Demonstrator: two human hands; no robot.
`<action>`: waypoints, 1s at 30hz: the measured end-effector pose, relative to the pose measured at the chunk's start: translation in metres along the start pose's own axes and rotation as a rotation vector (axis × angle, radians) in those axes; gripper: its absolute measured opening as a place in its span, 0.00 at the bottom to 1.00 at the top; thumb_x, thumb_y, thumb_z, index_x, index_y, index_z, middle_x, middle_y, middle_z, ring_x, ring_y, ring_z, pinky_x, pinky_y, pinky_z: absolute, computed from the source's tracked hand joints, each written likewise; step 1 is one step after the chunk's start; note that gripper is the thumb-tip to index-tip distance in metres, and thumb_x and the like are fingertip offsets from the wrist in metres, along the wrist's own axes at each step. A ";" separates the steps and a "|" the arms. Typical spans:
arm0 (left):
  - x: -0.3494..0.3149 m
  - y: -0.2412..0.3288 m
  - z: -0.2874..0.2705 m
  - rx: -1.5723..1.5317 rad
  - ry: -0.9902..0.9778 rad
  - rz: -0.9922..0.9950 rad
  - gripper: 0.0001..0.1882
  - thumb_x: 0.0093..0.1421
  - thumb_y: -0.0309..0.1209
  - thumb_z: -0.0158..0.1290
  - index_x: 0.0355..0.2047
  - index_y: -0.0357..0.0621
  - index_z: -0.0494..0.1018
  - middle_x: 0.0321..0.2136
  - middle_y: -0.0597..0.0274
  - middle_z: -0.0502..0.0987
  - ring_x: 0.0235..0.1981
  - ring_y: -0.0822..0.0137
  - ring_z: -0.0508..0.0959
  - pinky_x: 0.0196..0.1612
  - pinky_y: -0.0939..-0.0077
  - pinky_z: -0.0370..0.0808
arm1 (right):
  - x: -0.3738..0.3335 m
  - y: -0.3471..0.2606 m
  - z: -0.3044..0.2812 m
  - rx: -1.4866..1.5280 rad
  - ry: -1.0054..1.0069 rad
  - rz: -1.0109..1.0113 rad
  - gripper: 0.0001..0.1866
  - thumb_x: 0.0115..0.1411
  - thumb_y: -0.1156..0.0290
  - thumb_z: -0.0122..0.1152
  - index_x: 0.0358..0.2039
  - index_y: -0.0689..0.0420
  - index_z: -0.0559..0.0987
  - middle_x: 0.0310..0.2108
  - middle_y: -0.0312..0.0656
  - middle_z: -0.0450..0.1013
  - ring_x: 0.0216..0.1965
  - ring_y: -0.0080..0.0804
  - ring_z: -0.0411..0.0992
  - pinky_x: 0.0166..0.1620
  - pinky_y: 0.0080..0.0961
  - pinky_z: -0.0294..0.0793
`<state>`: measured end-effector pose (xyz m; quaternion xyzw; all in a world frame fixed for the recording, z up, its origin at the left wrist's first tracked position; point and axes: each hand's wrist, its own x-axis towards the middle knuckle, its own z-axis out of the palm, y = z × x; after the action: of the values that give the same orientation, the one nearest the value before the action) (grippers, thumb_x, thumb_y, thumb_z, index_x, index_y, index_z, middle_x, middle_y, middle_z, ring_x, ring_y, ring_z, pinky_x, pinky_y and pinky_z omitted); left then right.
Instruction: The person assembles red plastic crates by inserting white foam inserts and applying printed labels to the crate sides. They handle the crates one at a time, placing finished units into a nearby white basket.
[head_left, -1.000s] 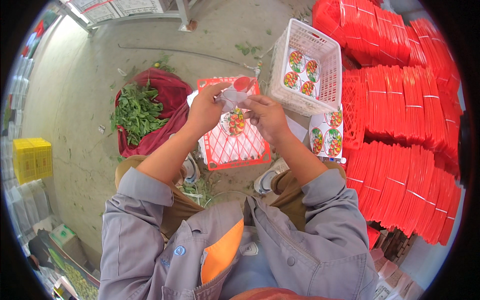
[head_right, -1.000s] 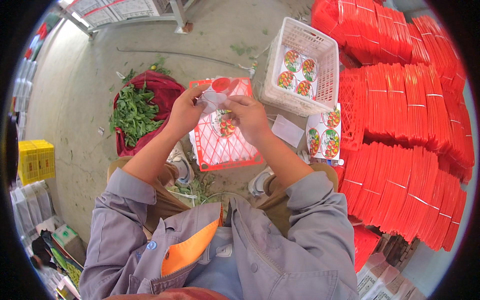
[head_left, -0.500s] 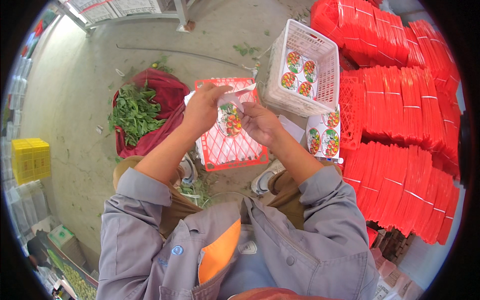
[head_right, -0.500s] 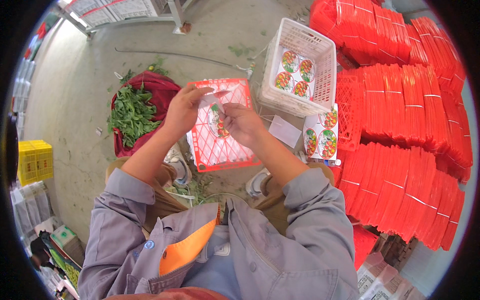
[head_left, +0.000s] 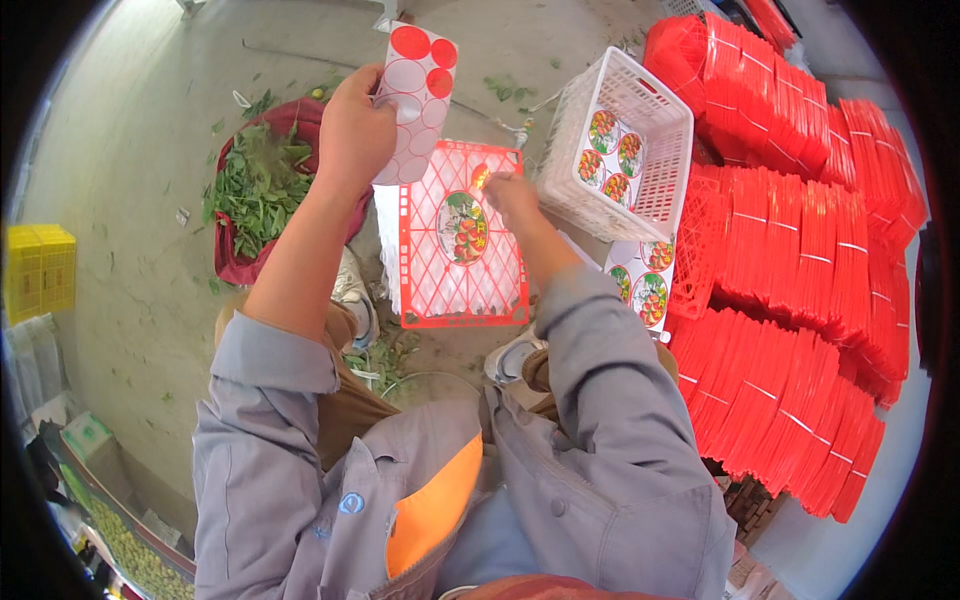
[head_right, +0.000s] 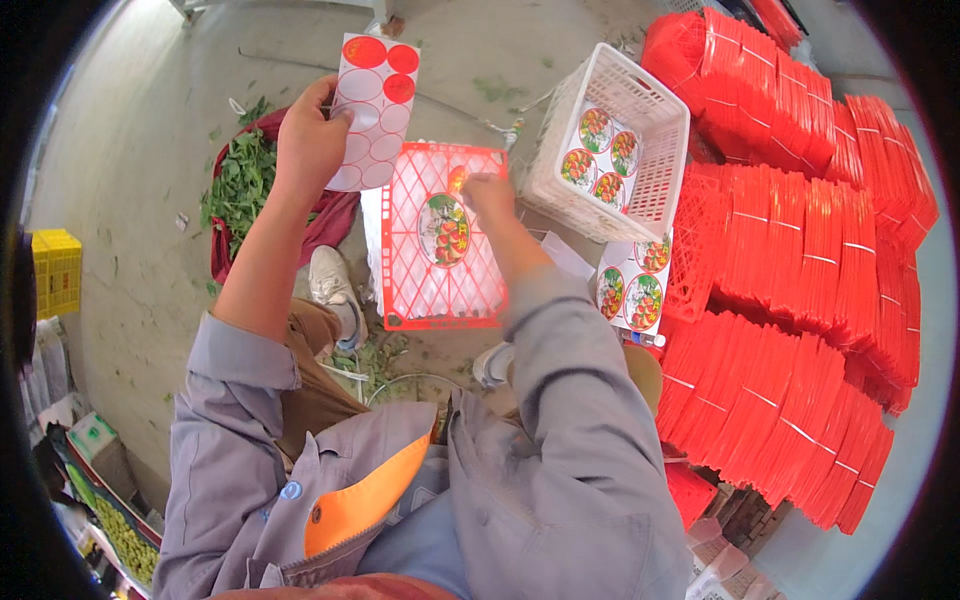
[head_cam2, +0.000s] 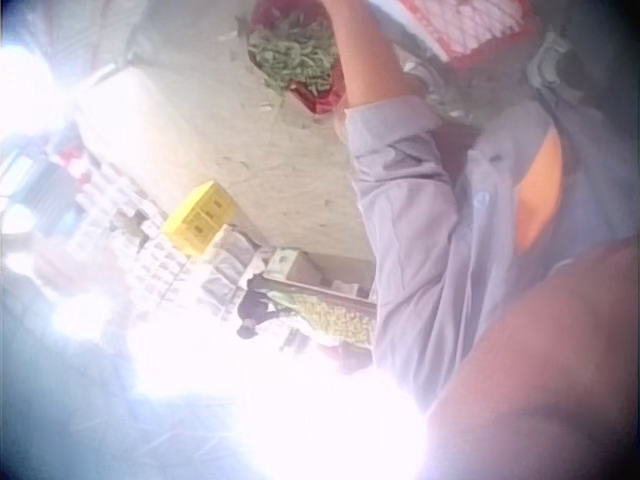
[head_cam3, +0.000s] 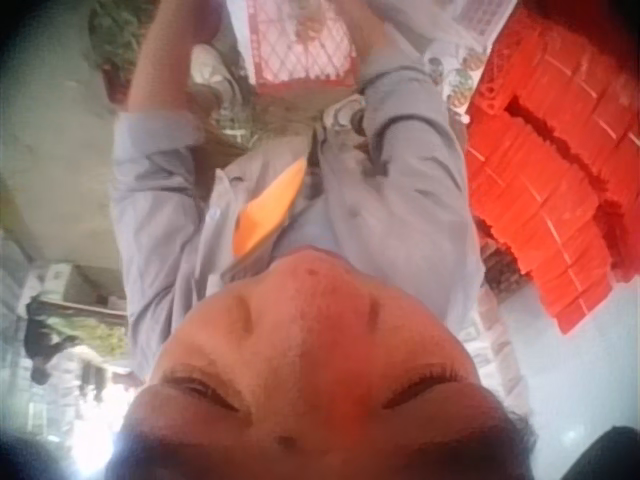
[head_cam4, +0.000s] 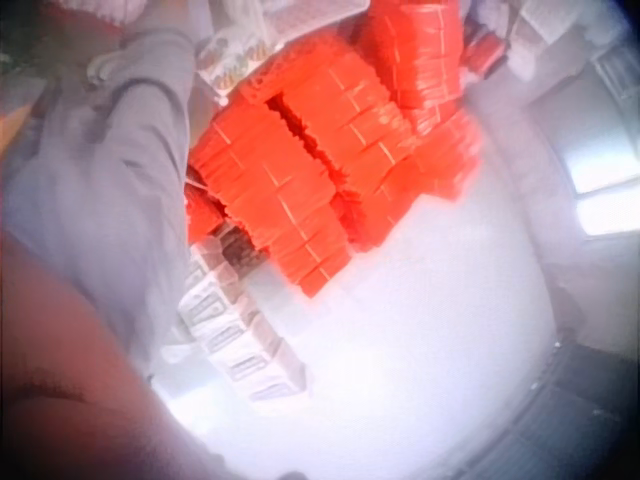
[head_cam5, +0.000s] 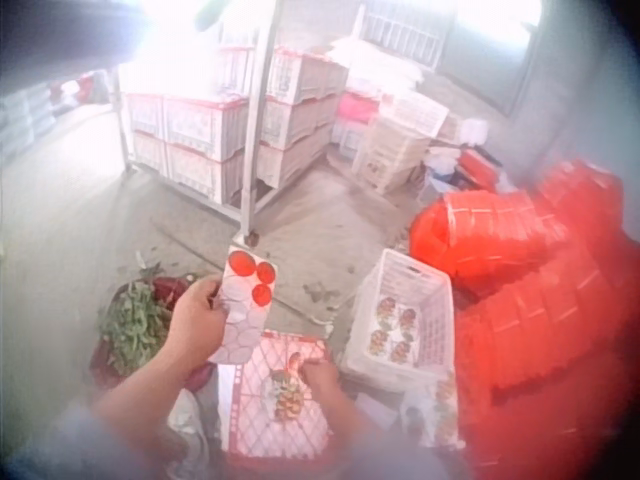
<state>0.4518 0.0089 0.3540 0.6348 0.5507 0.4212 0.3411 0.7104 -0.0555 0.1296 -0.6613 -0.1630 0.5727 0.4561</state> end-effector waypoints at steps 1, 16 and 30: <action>-0.001 0.003 -0.002 -0.001 0.001 -0.006 0.21 0.57 0.22 0.53 0.52 0.36 0.75 0.47 0.45 0.80 0.49 0.48 0.79 0.53 0.63 0.73 | 0.023 0.007 0.004 -0.040 0.047 0.013 0.09 0.59 0.77 0.64 0.40 0.61 0.77 0.32 0.40 0.77 0.28 0.29 0.76 0.30 0.23 0.76; -0.004 0.009 -0.018 -0.044 0.050 0.047 0.20 0.57 0.20 0.52 0.51 0.37 0.75 0.44 0.48 0.81 0.45 0.53 0.80 0.52 0.66 0.74 | 0.137 0.052 0.014 -0.731 0.263 -0.291 0.12 0.52 0.74 0.69 0.39 0.60 0.85 0.30 0.41 0.82 0.32 0.29 0.79 0.37 0.28 0.77; -0.009 0.010 -0.020 -0.027 0.075 0.040 0.20 0.57 0.19 0.53 0.51 0.36 0.75 0.45 0.50 0.81 0.47 0.57 0.81 0.52 0.68 0.74 | 0.099 0.037 0.037 -1.013 0.305 -0.409 0.12 0.54 0.65 0.66 0.39 0.52 0.86 0.40 0.50 0.82 0.44 0.47 0.80 0.50 0.40 0.77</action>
<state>0.4377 -0.0023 0.3696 0.6248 0.5445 0.4589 0.3203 0.6943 0.0130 0.0431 -0.8279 -0.4745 0.2207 0.2020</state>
